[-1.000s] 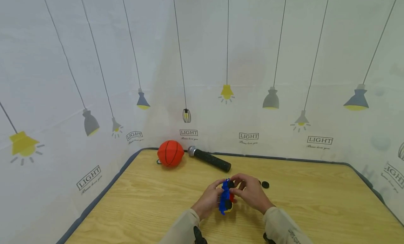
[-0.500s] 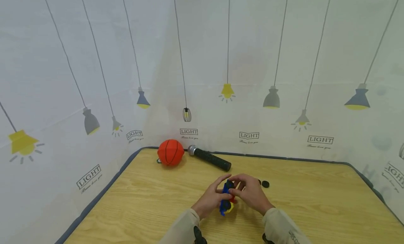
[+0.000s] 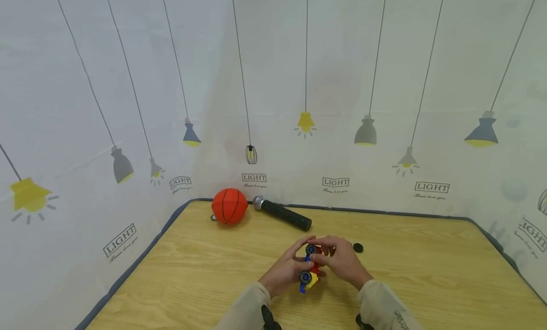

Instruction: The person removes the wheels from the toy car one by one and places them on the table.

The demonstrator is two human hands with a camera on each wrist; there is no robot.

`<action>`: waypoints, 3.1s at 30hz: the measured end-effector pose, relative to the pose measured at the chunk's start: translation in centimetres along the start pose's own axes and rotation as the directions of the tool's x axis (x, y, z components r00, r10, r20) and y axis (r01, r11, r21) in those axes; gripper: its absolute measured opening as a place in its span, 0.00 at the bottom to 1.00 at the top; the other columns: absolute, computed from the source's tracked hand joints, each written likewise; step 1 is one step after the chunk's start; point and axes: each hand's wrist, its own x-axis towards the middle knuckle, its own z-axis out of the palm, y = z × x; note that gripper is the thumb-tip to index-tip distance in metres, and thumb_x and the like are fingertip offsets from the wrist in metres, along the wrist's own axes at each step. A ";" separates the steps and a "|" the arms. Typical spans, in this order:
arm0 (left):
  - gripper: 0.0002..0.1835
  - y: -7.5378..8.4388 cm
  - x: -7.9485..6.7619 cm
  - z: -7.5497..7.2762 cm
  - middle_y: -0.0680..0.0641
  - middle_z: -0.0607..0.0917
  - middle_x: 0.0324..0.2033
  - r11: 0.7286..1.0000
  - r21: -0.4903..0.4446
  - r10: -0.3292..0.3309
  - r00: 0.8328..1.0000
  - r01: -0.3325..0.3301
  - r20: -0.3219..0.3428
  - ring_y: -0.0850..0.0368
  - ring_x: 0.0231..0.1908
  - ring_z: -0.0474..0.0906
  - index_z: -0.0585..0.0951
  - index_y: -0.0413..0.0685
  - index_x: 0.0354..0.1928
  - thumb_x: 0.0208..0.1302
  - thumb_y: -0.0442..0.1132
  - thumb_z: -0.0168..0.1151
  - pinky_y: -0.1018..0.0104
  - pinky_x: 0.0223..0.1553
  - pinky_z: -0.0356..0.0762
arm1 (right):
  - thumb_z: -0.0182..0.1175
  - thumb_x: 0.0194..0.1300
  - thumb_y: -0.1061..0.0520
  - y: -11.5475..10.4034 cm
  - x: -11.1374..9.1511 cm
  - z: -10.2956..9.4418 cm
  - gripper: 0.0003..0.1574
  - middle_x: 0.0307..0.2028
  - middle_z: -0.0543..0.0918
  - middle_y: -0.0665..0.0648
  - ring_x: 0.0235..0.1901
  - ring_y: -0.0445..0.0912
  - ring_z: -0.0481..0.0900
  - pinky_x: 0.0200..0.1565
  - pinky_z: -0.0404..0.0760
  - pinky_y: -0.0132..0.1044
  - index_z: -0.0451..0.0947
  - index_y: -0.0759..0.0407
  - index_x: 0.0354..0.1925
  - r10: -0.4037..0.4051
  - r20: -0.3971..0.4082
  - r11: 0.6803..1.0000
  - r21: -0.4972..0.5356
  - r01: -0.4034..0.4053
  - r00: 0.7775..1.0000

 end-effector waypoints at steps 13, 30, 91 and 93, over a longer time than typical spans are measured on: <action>0.32 -0.3 -0.1 0.1 0.37 0.80 0.61 1.000 0.025 -0.011 0.998 0.013 -0.067 0.48 0.57 0.81 0.61 0.63 0.75 0.73 0.32 0.53 0.60 0.51 0.81 | 0.65 0.63 0.68 -0.9 0.1 0.3 0.18 0.26 0.77 0.54 0.24 0.42 0.70 0.26 0.68 0.31 0.84 0.60 0.51 -0.012 0.063 0.999 0.054 0.008 0.998; 0.33 -0.3 0.1 0.3 0.35 0.76 0.63 0.999 0.038 -0.008 0.996 0.012 -0.087 0.52 0.54 0.79 0.61 0.61 0.75 0.72 0.30 0.53 0.63 0.50 0.79 | 0.62 0.63 0.72 -1.8 0.2 0.6 0.14 0.26 0.70 0.52 0.22 0.39 0.65 0.26 0.66 0.29 0.79 0.65 0.47 -0.043 0.093 0.999 -0.009 0.044 0.995; 0.26 1.5 0.2 0.2 0.39 0.76 0.65 0.987 0.158 0.003 0.988 0.022 -0.151 0.45 0.60 0.80 0.68 0.68 0.71 0.75 0.38 0.54 0.59 0.50 0.81 | 0.60 0.72 0.57 -0.7 0.0 -1.8 0.10 0.33 0.79 0.61 0.24 0.49 0.77 0.24 0.80 0.36 0.73 0.62 0.46 0.034 0.076 0.992 0.116 -0.043 0.997; 0.25 1.5 0.1 0.1 0.37 0.74 0.66 0.989 0.146 -0.006 0.989 0.028 -0.149 0.45 0.58 0.81 0.68 0.68 0.70 0.76 0.38 0.53 0.57 0.53 0.82 | 0.61 0.71 0.57 -0.3 -0.1 -2.0 0.10 0.34 0.81 0.64 0.23 0.48 0.77 0.24 0.80 0.37 0.73 0.61 0.46 0.038 0.064 0.995 0.094 -0.044 0.997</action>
